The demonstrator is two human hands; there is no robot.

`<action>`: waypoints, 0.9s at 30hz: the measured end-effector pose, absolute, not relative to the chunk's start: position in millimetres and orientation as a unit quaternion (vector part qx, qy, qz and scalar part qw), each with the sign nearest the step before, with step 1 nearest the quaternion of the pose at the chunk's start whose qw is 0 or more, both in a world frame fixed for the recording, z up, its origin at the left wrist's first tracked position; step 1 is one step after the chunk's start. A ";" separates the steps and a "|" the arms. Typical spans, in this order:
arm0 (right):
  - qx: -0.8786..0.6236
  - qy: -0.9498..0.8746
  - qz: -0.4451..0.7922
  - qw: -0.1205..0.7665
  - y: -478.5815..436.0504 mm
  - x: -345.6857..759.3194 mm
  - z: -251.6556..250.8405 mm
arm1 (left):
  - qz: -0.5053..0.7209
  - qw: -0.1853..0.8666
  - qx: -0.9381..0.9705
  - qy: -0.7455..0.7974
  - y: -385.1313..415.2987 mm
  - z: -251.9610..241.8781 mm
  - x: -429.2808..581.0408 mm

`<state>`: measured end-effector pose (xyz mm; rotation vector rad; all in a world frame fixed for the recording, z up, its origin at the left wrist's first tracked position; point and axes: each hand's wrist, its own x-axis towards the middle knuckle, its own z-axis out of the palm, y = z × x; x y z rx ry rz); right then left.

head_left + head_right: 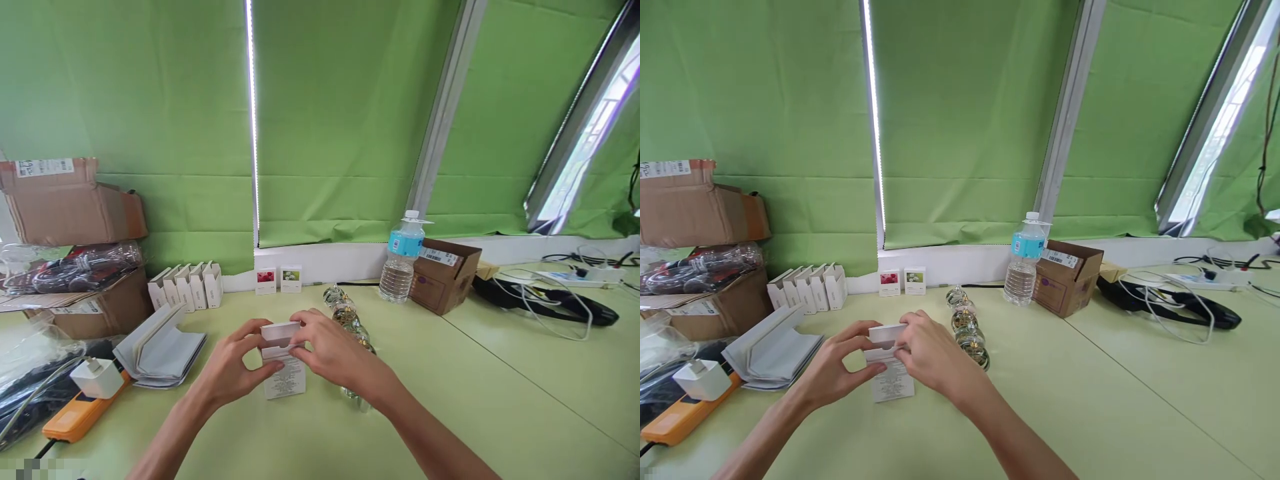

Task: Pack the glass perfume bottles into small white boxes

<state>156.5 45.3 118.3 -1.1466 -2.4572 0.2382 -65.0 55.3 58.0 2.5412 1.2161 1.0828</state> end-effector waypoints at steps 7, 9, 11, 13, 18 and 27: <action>-0.413 -0.888 0.082 0.181 46.5 156.0 111.5 | 0.300 0.090 0.858 0.408 51.4 66.4 -60.5; -0.414 -0.887 0.091 0.184 46.2 157.9 113.4 | 0.308 0.096 0.856 0.405 51.5 67.3 -59.6; -0.418 -0.882 0.101 0.194 44.9 160.5 117.4 | 0.313 0.090 0.853 0.409 53.0 66.2 -60.5; -0.421 -0.878 0.110 0.202 42.8 164.0 123.6 | 0.313 0.076 0.851 0.416 55.2 63.9 -63.0; -0.442 -0.861 0.106 0.229 38.4 179.1 142.9 | 0.311 0.028 0.844 0.437 58.0 62.1 -68.9; -0.506 -0.814 0.118 0.260 34.6 226.2 162.8 | 0.355 -0.054 0.828 0.430 52.9 72.2 -64.9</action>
